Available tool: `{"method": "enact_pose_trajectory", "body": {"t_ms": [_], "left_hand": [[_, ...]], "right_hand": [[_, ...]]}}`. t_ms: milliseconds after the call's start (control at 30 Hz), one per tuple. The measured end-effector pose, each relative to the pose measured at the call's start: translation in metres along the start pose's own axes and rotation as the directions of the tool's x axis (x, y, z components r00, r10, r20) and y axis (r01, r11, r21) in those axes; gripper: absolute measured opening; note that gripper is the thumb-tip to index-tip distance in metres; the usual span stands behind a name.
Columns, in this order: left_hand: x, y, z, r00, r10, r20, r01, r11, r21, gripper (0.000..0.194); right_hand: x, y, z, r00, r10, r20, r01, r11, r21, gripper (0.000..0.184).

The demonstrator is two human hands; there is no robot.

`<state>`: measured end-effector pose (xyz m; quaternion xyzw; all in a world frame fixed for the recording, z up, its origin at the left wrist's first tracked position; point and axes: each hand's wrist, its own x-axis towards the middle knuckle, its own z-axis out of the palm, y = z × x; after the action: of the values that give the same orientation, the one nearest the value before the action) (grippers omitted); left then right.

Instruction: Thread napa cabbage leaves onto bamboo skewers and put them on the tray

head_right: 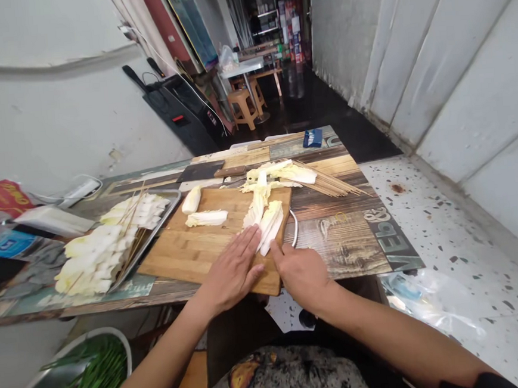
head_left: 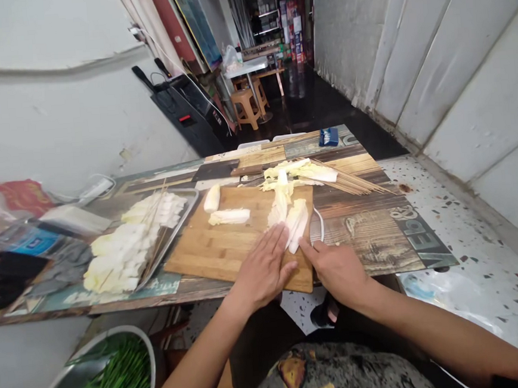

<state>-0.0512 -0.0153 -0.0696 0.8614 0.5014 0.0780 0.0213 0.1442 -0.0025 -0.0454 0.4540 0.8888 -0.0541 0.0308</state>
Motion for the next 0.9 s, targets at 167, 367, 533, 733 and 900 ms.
{"method": "enact_pose_trajectory", "body": {"t_ms": [167,367,533,733,900], "left_hand": [[0.001,0.001,0.001,1.000,0.001,-0.022,-0.001,1.000,-0.022,0.064],[0.000,0.002,0.002,0.998,0.014,-0.063,-0.012,0.999,0.031,0.060],[0.001,0.008,0.006,0.996,-0.026,-0.085,0.034,0.995,0.096,0.060],[-0.001,0.012,0.004,0.997,-0.041,-0.067,0.047,0.994,0.099,0.060],[-0.004,0.012,-0.001,0.999,-0.041,-0.022,0.043,0.995,0.092,0.059]], "right_hand": [[-0.005,-0.012,0.001,0.999,0.033,0.015,-0.033,0.999,0.030,0.047],[0.000,0.012,0.015,0.998,-0.036,-0.060,0.041,0.996,0.077,0.048],[0.014,0.041,0.017,0.979,-0.171,-0.111,0.184,0.976,0.120,0.040],[0.001,0.028,0.026,0.979,-0.096,-0.181,0.121,0.984,0.130,0.044],[0.004,0.038,0.030,0.969,-0.170,-0.182,0.199,0.967,0.157,0.039]]}}
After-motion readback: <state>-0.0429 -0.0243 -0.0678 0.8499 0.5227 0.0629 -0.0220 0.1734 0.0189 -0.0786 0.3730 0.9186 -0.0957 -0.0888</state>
